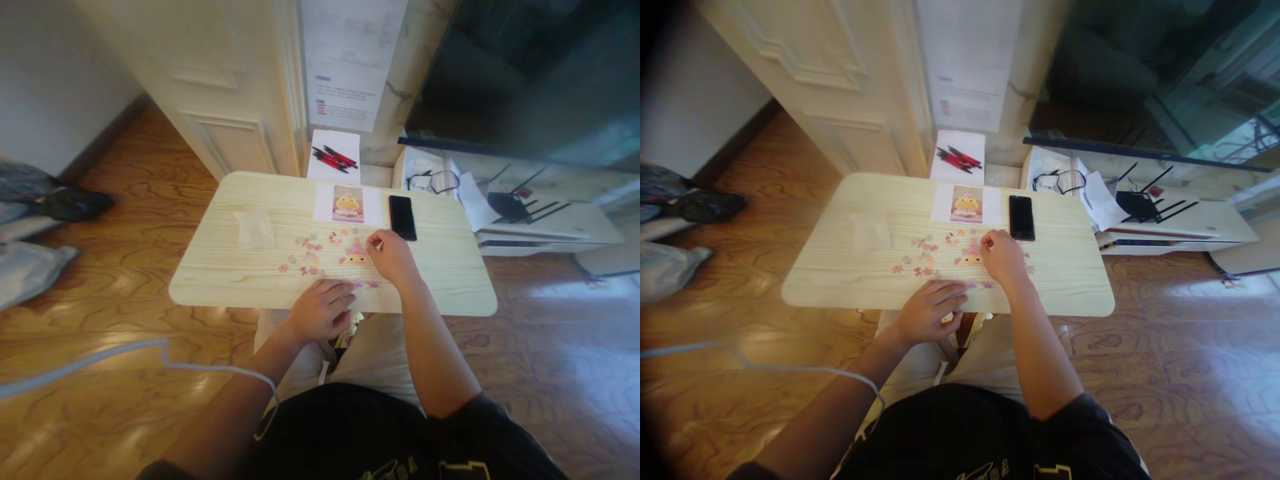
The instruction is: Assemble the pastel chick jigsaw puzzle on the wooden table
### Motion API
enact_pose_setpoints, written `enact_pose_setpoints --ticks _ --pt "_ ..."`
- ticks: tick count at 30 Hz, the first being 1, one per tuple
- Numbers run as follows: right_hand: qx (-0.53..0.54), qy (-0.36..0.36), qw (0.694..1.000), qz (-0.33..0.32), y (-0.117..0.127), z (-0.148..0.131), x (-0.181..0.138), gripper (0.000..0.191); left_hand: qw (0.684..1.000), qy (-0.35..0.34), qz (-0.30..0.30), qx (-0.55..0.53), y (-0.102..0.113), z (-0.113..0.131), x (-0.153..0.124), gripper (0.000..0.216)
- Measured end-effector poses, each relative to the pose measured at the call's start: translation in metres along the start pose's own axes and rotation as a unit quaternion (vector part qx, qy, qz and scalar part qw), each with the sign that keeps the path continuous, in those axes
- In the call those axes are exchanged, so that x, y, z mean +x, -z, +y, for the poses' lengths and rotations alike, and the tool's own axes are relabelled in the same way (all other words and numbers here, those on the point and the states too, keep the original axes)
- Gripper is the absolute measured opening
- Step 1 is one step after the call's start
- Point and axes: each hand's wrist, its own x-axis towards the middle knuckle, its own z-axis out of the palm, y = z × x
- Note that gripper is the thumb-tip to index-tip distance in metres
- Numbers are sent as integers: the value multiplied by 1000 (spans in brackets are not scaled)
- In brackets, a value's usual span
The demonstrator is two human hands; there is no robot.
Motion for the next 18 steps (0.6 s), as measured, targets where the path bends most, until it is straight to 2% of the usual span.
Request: enact_pose_setpoints --ticks 3,6,12,18 --pt "3 -24 999 -23 8 15 -47 14 1000 -3 -18 -1 -5 4 6 30" --pt "-8 -35 997 -63 7 23 -72 15 999 9 -31 -1 -5 5 10 28" --pt "8 -3 996 -89 6 22 -74 14 999 18 -48 -13 -3 3 13 28" --pt "16 13 993 -112 4 19 -72 5 998 21 -49 -37 -3 1 17 27"
